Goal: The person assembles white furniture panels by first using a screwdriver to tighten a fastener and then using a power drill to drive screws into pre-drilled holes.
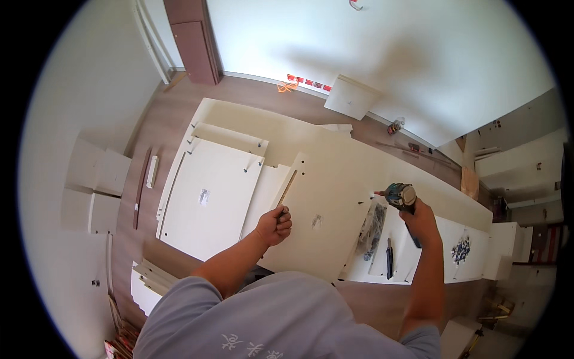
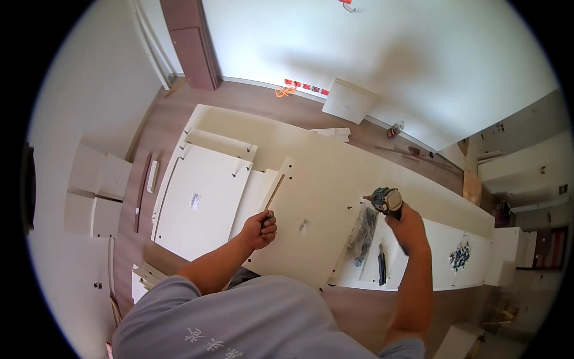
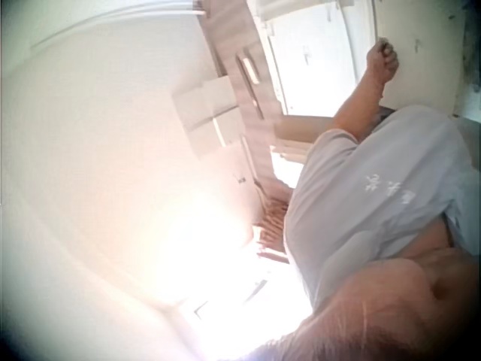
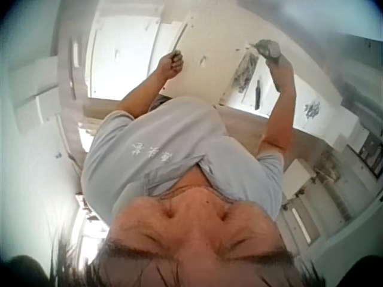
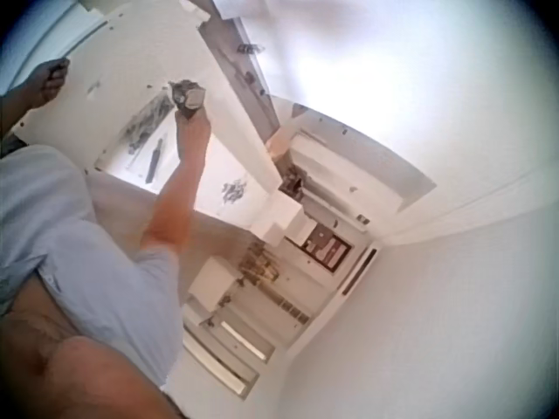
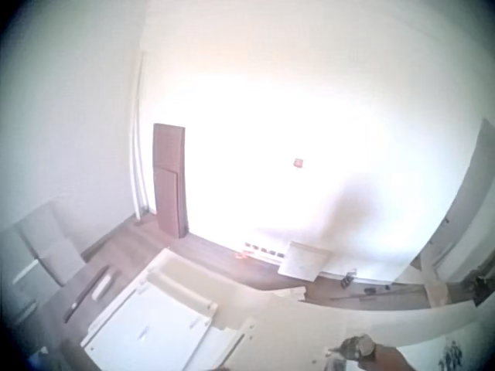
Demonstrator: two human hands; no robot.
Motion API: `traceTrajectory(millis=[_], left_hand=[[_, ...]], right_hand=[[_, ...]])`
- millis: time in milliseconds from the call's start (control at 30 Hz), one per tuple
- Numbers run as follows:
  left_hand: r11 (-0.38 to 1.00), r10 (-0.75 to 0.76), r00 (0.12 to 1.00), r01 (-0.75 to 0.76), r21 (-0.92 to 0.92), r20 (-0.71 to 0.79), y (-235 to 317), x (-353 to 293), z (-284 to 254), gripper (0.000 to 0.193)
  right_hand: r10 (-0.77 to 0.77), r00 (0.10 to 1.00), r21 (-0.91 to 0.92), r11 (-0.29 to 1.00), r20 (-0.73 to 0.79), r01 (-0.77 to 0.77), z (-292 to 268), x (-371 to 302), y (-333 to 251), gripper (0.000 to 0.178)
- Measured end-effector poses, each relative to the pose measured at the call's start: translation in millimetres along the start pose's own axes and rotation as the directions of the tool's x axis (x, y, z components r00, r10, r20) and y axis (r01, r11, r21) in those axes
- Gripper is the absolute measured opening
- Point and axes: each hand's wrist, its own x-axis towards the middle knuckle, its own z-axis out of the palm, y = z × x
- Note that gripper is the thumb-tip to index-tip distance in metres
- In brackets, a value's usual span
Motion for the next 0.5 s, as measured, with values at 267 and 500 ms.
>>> traceTrajectory(millis=[267, 500], left_hand=[[0.983, -0.071, 0.947, 0.121, -0.141, 0.313, 33.3, 26.1, 43.1, 0.026], [0.972, -0.140, 0.922, 0.197, -0.127, 0.361, 46.7, 29.8, 61.1, 0.026]], right_hand=[[0.016, 0.938, 0.848, 0.423, 0.346, -0.320, 94.4, -84.3, -47.5, 0.040], [-0.003, 0.890, 0.859, 0.266, 0.455, -0.438, 112.8, -73.7, -56.5, 0.050]])
